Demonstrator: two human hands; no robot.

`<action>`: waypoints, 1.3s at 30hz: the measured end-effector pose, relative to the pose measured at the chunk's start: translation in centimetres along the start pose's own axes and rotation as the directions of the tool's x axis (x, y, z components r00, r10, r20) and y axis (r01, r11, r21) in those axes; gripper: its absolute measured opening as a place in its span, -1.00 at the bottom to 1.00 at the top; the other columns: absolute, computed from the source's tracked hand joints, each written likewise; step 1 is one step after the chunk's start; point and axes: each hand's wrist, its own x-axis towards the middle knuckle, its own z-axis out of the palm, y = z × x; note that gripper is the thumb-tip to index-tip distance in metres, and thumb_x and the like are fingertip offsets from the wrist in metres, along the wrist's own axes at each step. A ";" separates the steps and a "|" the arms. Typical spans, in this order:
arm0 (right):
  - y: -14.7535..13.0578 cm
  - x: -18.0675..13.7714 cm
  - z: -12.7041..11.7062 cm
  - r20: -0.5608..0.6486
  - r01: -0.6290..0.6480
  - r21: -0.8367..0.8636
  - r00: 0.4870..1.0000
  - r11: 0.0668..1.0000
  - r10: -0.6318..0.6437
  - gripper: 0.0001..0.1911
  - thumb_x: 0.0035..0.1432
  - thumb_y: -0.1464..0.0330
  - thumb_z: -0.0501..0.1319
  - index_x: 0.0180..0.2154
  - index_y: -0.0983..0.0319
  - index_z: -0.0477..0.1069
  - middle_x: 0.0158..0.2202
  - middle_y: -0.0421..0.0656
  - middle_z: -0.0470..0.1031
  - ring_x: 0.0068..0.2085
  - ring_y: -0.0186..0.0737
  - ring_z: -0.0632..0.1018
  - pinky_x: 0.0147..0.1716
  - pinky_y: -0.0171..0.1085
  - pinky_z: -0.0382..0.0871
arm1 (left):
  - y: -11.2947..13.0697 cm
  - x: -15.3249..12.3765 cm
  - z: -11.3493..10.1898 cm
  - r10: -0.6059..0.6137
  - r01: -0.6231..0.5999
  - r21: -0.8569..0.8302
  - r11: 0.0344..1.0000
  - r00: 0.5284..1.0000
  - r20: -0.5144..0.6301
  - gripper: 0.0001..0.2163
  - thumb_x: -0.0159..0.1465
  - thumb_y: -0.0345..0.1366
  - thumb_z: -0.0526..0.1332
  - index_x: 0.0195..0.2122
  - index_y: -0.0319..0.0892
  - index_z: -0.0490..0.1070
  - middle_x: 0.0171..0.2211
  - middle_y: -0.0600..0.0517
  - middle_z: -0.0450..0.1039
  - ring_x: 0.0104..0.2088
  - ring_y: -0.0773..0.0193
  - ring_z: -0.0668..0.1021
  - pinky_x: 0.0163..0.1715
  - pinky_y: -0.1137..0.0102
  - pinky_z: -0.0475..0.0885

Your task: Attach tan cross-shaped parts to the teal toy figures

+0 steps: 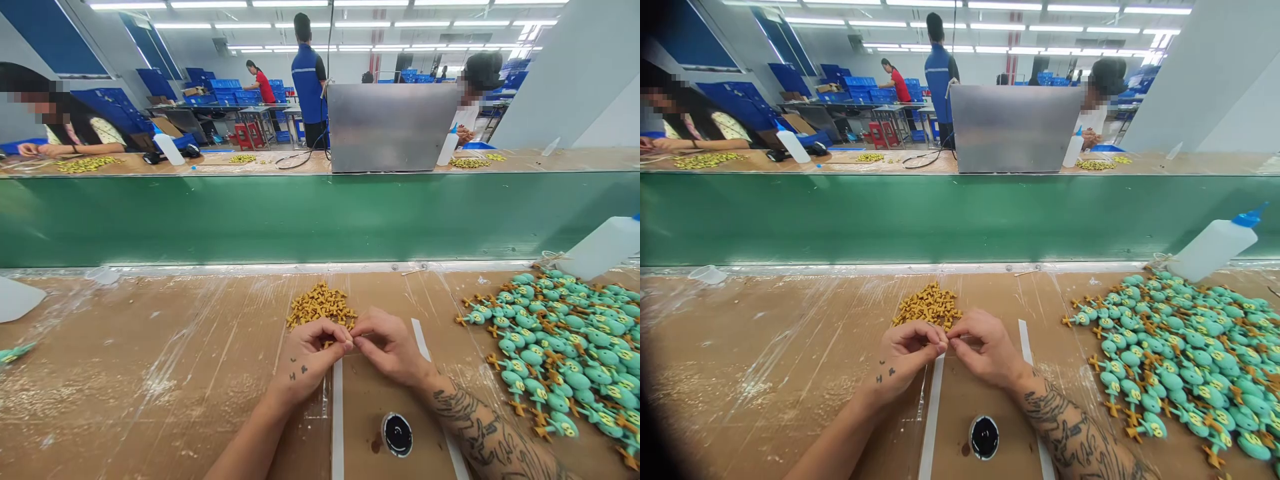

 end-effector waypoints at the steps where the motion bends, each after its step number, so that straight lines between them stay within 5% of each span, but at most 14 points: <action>1: 0.0 0.0 0.0 -0.003 -0.007 -0.002 1.000 1.000 0.007 -0.83 0.26 0.42 0.18 -0.30 0.15 0.55 -0.38 -0.15 0.60 -0.34 -0.17 0.56 -0.31 -0.19 0.44 | 0.0 0.0 0.0 0.003 -0.003 0.017 1.000 1.000 0.004 -0.91 0.04 -0.41 0.46 -0.53 -0.11 0.60 -0.48 0.08 0.66 -0.39 0.31 0.64 -0.31 0.47 0.53; 9: 0.2 -0.2 -0.1 -0.005 -0.043 -0.037 0.999 0.998 0.043 -0.83 0.27 0.39 0.19 -0.31 0.16 0.57 -0.42 -0.16 0.61 -0.38 -0.19 0.56 -0.36 -0.23 0.42 | -0.3 -0.1 -0.1 0.091 -0.087 0.192 0.977 0.996 -0.012 -0.94 0.11 -0.37 0.41 -0.48 -0.10 0.60 -0.44 0.05 0.68 -0.38 0.26 0.67 -0.30 0.42 0.56; 17: 0.6 -0.2 0.2 -0.011 -0.087 -0.019 0.996 0.996 0.087 -0.82 0.21 0.41 0.20 -0.35 0.16 0.59 -0.45 -0.16 0.59 -0.41 -0.19 0.52 -0.37 -0.23 0.38 | 0.1 -0.2 -0.3 0.283 -0.288 0.453 0.844 0.956 0.082 -0.88 0.17 -0.44 0.35 -0.43 -0.05 0.62 -0.42 0.10 0.72 -0.39 0.26 0.71 -0.30 0.44 0.55; 32: 1.9 0.4 -0.4 0.072 -0.420 0.374 0.902 0.827 0.425 -0.87 -0.04 0.35 0.29 -0.47 0.18 0.65 -0.56 -0.23 0.60 -0.53 -0.28 0.47 -0.55 -0.34 0.31 | -0.7 -0.5 1.4 0.622 -0.589 0.599 0.543 0.761 0.184 -0.81 0.23 -0.54 0.30 -0.32 -0.06 0.54 -0.38 0.05 0.72 -0.36 0.26 0.72 -0.28 0.46 0.60; 39: 1.9 0.9 -0.4 0.116 -0.474 0.492 0.867 0.730 0.485 -0.90 -0.15 0.36 0.32 -0.52 0.18 0.65 -0.50 -0.21 0.65 -0.46 -0.24 0.55 -0.42 -0.31 0.43 | -0.8 -0.4 1.9 0.715 -0.673 0.638 0.373 0.647 0.264 -0.81 0.26 -0.59 0.28 -0.29 -0.12 0.52 -0.40 0.03 0.70 -0.37 0.27 0.70 -0.28 0.42 0.61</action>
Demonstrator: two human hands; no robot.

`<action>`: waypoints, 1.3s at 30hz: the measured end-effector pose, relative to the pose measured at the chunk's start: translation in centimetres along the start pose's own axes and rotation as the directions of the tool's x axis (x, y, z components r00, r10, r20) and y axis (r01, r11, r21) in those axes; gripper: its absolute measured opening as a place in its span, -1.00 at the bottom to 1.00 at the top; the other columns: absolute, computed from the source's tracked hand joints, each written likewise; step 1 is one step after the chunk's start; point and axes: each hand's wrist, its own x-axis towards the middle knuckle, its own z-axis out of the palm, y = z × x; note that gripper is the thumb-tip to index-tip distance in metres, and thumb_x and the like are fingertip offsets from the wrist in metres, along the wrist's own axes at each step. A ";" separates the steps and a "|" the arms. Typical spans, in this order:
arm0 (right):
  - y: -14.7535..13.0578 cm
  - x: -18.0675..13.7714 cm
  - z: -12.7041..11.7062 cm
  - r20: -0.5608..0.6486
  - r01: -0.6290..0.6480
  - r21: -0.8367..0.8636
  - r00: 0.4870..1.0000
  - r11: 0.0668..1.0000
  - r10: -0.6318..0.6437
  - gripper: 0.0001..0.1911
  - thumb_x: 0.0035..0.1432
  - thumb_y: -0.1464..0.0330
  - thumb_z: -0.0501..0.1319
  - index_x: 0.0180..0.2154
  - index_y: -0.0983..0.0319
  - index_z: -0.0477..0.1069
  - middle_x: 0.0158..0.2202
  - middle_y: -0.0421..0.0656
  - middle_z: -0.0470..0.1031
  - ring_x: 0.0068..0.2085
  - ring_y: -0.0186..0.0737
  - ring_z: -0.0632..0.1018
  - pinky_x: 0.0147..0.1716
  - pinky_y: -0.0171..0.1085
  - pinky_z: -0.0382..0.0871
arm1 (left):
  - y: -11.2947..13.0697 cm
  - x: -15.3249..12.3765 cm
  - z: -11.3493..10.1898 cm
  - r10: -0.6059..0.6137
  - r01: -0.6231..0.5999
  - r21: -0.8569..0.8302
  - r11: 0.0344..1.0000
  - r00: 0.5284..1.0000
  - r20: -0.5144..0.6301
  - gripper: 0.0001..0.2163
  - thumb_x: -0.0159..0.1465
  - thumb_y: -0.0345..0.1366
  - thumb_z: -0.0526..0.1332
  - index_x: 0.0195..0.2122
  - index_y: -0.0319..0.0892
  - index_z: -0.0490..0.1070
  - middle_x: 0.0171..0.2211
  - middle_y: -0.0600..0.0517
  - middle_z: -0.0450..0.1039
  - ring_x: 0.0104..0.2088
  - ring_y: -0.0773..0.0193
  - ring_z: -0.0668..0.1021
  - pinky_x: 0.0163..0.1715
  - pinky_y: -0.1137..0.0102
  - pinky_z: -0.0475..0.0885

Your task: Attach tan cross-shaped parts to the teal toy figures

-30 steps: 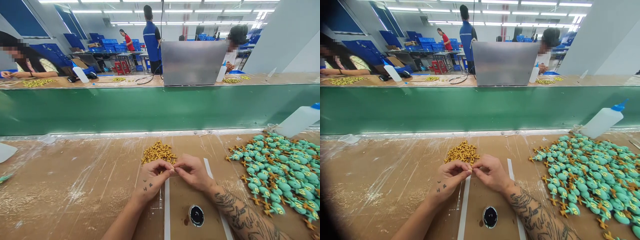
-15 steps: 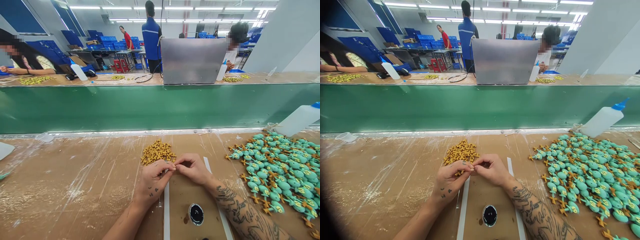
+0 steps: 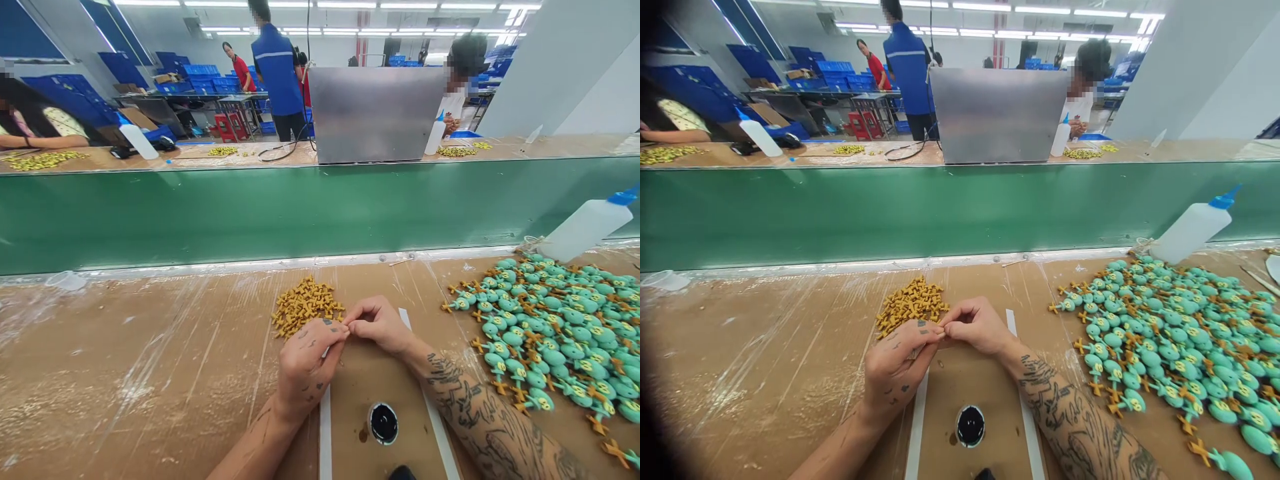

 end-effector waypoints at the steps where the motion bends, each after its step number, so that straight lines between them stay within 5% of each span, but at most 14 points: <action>1: 0.0 0.0 0.0 0.006 -0.009 0.015 1.000 1.000 0.009 -0.90 -0.16 0.37 0.33 -0.52 0.18 0.65 -0.51 -0.21 0.64 -0.46 -0.25 0.54 -0.42 -0.31 0.43 | 0.0 0.0 0.0 0.017 -0.017 0.006 1.000 1.000 0.000 -0.81 0.26 -0.59 0.28 -0.29 -0.13 0.52 -0.40 0.02 0.70 -0.36 0.27 0.70 -0.28 0.42 0.61; 7: 0.2 0.3 -0.2 0.035 -0.043 0.085 0.999 0.995 0.040 -0.91 -0.20 0.41 0.31 -0.56 0.18 0.62 -0.55 -0.26 0.60 -0.50 -0.29 0.50 -0.46 -0.33 0.36 | 0.1 0.3 -0.1 0.029 -0.028 -0.050 0.998 0.999 0.017 -0.76 0.22 -0.62 0.29 -0.29 -0.09 0.56 -0.38 0.03 0.72 -0.35 0.26 0.70 -0.26 0.41 0.63; 12: 0.0 0.2 -0.3 0.052 -0.051 0.101 0.998 0.994 0.046 -0.94 -0.13 0.35 0.39 -0.51 0.20 0.63 -0.52 -0.24 0.61 -0.49 -0.30 0.50 -0.45 -0.34 0.34 | -0.5 -0.1 0.1 -0.191 0.191 -0.250 0.949 0.981 0.026 -0.77 0.22 -0.60 0.30 -0.31 -0.06 0.56 -0.35 0.06 0.72 -0.31 0.28 0.71 -0.23 0.44 0.63; 16: -0.2 0.0 -0.1 0.059 -0.056 0.103 0.997 0.993 0.050 -0.89 -0.09 0.30 0.45 -0.47 0.20 0.67 -0.52 -0.23 0.62 -0.50 -0.31 0.48 -0.46 -0.33 0.32 | -1.1 -0.3 0.2 -0.395 0.382 -0.464 0.799 0.916 0.073 -0.80 0.25 -0.55 0.30 -0.33 -0.05 0.53 -0.37 0.13 0.69 -0.31 0.35 0.70 -0.21 0.50 0.63; 21: -0.2 0.0 -0.1 0.057 -0.062 0.102 0.997 0.993 0.057 -0.89 -0.09 0.29 0.47 -0.45 0.19 0.69 -0.51 -0.23 0.63 -0.49 -0.30 0.48 -0.45 -0.31 0.32 | -0.9 -0.1 0.1 -0.520 0.482 -0.614 0.624 0.844 0.134 -0.85 0.22 -0.48 0.36 -0.39 -0.05 0.58 -0.40 0.16 0.67 -0.30 0.38 0.67 -0.18 0.54 0.60; 31: -0.1 0.0 0.0 0.076 -0.056 0.124 0.996 0.991 0.047 -0.88 -0.10 0.30 0.49 -0.45 0.18 0.66 -0.52 -0.26 0.60 -0.49 -0.31 0.48 -0.45 -0.31 0.32 | -1.8 -0.8 0.3 -0.631 0.570 -0.741 0.355 0.731 0.260 -0.89 0.18 -0.35 0.47 -0.42 -0.08 0.56 -0.41 0.15 0.60 -0.29 0.36 0.58 -0.16 0.49 0.49; 39: -0.1 -0.1 0.2 0.107 -0.035 0.130 0.994 0.991 0.021 -0.75 -0.03 0.16 0.48 -0.47 0.21 0.60 -0.52 -0.24 0.59 -0.46 -0.28 0.52 -0.40 -0.30 0.38 | -0.6 0.4 0.4 -0.632 0.604 -0.793 0.083 0.647 0.426 -0.74 0.12 -0.29 0.51 -0.48 -0.12 0.41 -0.49 0.17 0.49 -0.43 0.40 0.50 -0.36 0.50 0.41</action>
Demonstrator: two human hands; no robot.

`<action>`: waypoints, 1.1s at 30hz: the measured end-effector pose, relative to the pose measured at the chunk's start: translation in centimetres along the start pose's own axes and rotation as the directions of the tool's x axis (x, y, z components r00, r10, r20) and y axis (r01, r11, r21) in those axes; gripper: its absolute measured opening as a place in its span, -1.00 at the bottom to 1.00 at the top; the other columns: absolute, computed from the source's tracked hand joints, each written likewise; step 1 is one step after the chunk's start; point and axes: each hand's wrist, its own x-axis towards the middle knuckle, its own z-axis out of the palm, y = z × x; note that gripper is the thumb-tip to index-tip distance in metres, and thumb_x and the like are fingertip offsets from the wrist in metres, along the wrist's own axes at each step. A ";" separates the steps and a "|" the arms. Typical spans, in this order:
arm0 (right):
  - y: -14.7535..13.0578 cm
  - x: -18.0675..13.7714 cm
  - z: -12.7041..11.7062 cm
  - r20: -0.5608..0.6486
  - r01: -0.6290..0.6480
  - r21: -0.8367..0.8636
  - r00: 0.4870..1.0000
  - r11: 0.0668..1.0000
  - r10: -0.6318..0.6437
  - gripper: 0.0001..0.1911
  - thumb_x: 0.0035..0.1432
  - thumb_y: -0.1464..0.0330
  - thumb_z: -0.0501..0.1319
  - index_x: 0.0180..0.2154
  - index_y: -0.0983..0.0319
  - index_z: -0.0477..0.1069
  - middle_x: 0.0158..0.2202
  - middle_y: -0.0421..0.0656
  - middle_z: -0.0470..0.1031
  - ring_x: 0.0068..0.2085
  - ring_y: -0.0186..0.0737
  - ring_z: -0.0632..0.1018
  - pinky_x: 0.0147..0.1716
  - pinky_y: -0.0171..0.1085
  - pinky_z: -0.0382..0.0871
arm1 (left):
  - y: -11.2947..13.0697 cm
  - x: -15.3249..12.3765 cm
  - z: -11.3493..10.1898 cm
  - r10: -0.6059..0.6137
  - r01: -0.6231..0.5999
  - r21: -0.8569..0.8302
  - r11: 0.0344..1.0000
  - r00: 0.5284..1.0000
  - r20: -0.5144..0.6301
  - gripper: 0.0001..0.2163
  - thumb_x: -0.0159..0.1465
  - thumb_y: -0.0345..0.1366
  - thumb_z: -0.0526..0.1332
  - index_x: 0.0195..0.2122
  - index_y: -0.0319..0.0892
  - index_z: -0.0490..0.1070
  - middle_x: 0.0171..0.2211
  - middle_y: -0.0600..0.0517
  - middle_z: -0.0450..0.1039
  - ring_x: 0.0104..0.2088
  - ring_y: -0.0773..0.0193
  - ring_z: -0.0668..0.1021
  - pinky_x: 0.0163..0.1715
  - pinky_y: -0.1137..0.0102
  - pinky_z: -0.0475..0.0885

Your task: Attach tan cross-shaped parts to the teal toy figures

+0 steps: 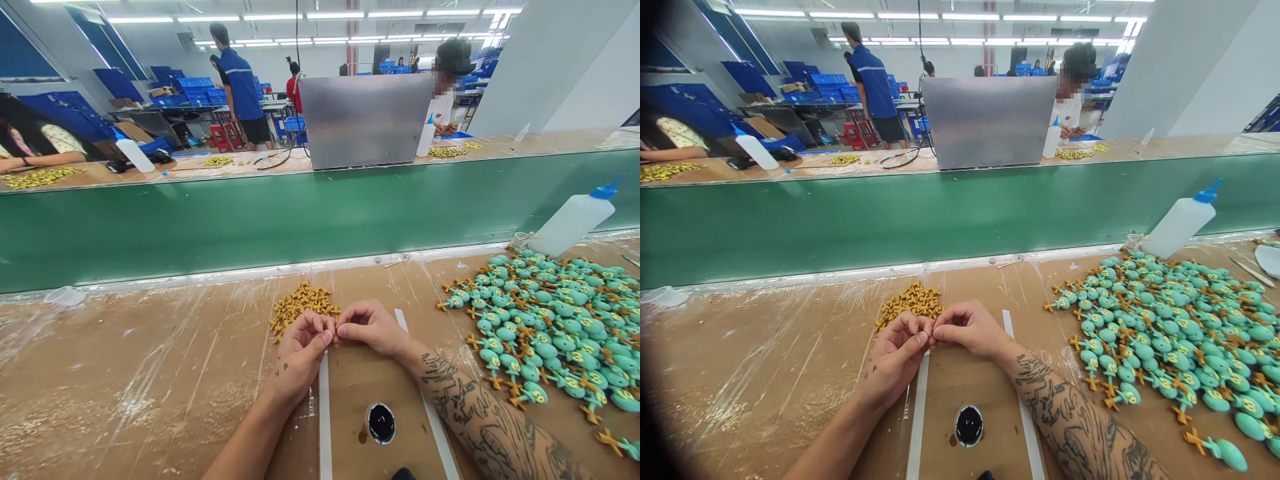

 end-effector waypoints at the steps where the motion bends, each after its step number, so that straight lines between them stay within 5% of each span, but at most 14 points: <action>1: 0.0 0.0 0.0 0.004 0.002 -0.006 1.000 1.000 -0.002 -0.72 0.00 0.13 0.47 -0.47 0.22 0.60 -0.52 -0.23 0.60 -0.46 -0.28 0.53 -0.40 -0.30 0.38 | 0.1 0.0 0.1 -0.015 0.015 -0.016 1.000 1.000 0.001 -0.74 0.12 -0.30 0.51 -0.48 -0.13 0.40 -0.49 0.16 0.48 -0.43 0.40 0.50 -0.37 0.50 0.41; 6: -0.1 -0.1 0.0 0.003 0.006 -0.041 1.000 0.999 -0.006 -0.63 0.04 0.05 0.43 -0.54 0.21 0.55 -0.55 -0.22 0.58 -0.48 -0.27 0.51 -0.41 -0.29 0.38 | 0.4 -0.1 0.2 -0.064 0.063 -0.047 0.997 0.998 -0.003 -0.71 0.08 -0.30 0.53 -0.50 -0.14 0.37 -0.50 0.15 0.46 -0.44 0.38 0.51 -0.37 0.49 0.41; 11: 0.1 0.0 0.2 -0.033 -0.017 -0.092 0.999 0.996 0.014 -0.80 -0.03 0.20 0.42 -0.43 0.19 0.57 -0.50 -0.24 0.58 -0.46 -0.26 0.50 -0.40 -0.28 0.35 | 0.3 0.0 -0.1 -0.065 0.064 -0.015 0.998 0.997 -0.043 -0.71 0.06 -0.27 0.52 -0.50 -0.14 0.38 -0.49 0.14 0.42 -0.46 0.39 0.48 -0.43 0.49 0.40; 18: 0.1 -0.7 0.2 -0.065 0.010 -0.120 0.998 0.993 -0.018 -0.83 0.06 0.28 0.33 -0.52 0.21 0.54 -0.57 -0.24 0.47 -0.50 -0.27 0.40 -0.44 -0.29 0.22 | 2.5 -0.1 -2.6 0.128 -0.028 0.409 0.912 0.968 -0.217 -0.75 0.05 -0.21 0.47 -0.50 -0.13 0.38 -0.53 0.17 0.41 -0.51 0.38 0.46 -0.43 0.46 0.41; 21: 0.6 -0.9 0.0 -0.037 0.014 -0.077 0.999 0.997 -0.017 -0.82 0.12 0.25 0.31 -0.46 0.20 0.53 -0.59 -0.25 0.46 -0.54 -0.27 0.39 -0.48 -0.30 0.21 | 5.1 0.1 -6.2 0.229 0.006 0.643 0.766 0.932 -0.282 -0.80 0.16 -0.12 0.37 -0.38 -0.14 0.48 -0.55 0.15 0.44 -0.49 0.32 0.52 -0.40 0.40 0.45; 25: 0.8 -0.9 0.1 -0.064 -0.046 -0.085 0.997 0.995 0.041 -0.77 0.06 0.17 0.36 -0.44 0.19 0.54 -0.59 -0.24 0.44 -0.54 -0.24 0.40 -0.49 -0.28 0.21 | 10.2 -0.3 -13.8 0.383 0.164 0.843 0.512 0.835 -0.395 -0.74 0.33 -0.06 0.25 -0.26 -0.18 0.49 -0.53 0.17 0.41 -0.49 0.30 0.51 -0.38 0.32 0.48; 29: 1.4 -0.7 0.2 -0.084 -0.093 -0.091 0.993 0.991 0.085 -0.73 0.02 0.11 0.37 -0.46 0.17 0.55 -0.59 -0.22 0.42 -0.54 -0.20 0.39 -0.49 -0.25 0.23 | 17.0 -3.3 -22.4 0.522 0.433 0.873 0.226 0.702 -0.484 -0.78 0.35 -0.14 0.28 -0.30 -0.19 0.48 -0.28 0.05 0.55 -0.22 0.19 0.58 -0.09 0.14 0.50; 33: 2.8 -0.5 0.0 -0.093 -0.040 -0.095 0.995 0.995 0.031 -0.74 0.11 0.11 0.33 -0.42 0.15 0.55 -0.58 -0.23 0.44 -0.53 -0.21 0.39 -0.48 -0.25 0.23 | 22.8 -8.1 -28.3 0.587 0.608 0.793 0.031 0.631 -0.507 -0.81 0.34 -0.17 0.29 -0.21 -0.20 0.49 -0.09 -0.03 0.55 -0.02 0.09 0.56 0.06 0.04 0.44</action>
